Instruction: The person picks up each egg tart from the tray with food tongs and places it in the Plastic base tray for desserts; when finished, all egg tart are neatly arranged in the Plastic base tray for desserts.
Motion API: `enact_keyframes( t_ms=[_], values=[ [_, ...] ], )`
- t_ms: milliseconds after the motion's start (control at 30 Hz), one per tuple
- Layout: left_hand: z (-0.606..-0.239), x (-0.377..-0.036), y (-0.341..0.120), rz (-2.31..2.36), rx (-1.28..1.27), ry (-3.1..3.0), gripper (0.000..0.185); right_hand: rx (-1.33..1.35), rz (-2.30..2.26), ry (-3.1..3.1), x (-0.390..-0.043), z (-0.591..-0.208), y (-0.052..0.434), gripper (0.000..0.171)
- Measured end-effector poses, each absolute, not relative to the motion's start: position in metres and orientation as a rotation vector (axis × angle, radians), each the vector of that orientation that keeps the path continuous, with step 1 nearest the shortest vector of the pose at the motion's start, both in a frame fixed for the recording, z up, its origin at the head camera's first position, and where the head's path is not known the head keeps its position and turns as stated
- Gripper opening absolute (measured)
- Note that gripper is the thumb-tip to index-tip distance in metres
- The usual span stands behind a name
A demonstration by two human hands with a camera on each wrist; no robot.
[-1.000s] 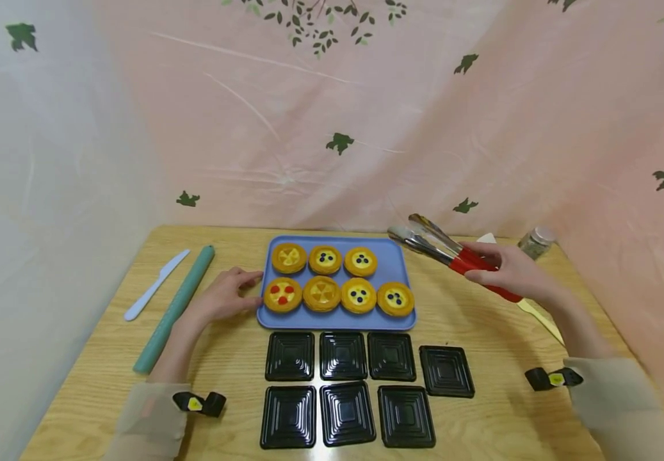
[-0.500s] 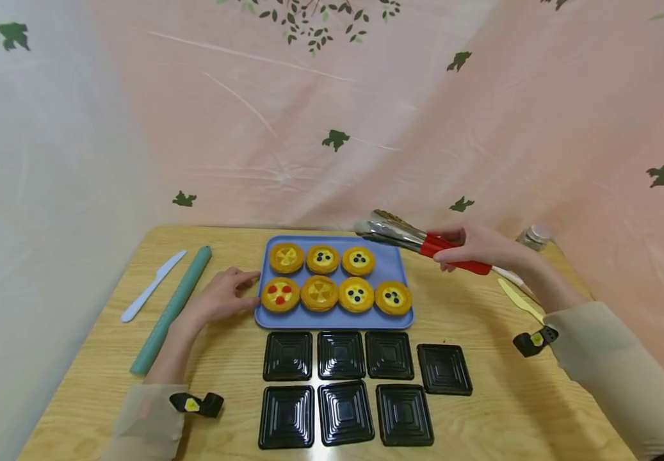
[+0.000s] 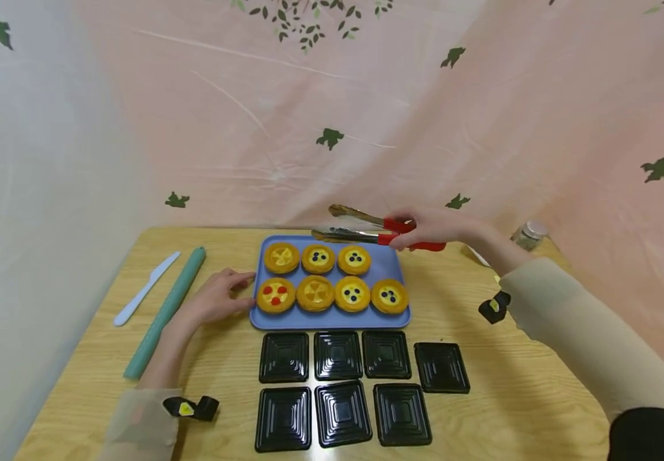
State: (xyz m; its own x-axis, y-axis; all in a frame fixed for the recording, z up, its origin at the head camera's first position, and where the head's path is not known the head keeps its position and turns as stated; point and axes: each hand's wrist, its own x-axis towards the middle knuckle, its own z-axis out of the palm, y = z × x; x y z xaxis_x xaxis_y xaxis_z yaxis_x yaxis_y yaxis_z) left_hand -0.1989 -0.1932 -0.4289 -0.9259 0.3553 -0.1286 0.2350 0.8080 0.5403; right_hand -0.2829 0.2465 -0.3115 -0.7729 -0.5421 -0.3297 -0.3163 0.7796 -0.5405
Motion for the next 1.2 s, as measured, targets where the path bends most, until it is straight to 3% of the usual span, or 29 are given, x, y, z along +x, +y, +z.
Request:
enact_keyframes(
  t_ms=[267,467,700,1200],
  values=[
    [-0.428,-0.196,-0.196,0.786,0.484,2.779,0.064,-0.767,-0.560,2.513,-0.293,-0.312,0.219,0.052],
    [-0.429,-0.195,-0.199,0.788,0.493,2.788,0.064,-0.812,-0.485,2.518,-0.292,-0.313,0.199,0.060],
    [-0.430,-0.196,-0.198,0.788,0.532,2.801,0.063,-0.936,-0.389,2.630,-0.286,-0.321,0.178,0.050],
    [-0.429,-0.198,-0.195,0.781,0.527,2.794,0.064,-1.013,0.100,2.856,-0.281,-0.330,0.153,0.066]
  ],
)
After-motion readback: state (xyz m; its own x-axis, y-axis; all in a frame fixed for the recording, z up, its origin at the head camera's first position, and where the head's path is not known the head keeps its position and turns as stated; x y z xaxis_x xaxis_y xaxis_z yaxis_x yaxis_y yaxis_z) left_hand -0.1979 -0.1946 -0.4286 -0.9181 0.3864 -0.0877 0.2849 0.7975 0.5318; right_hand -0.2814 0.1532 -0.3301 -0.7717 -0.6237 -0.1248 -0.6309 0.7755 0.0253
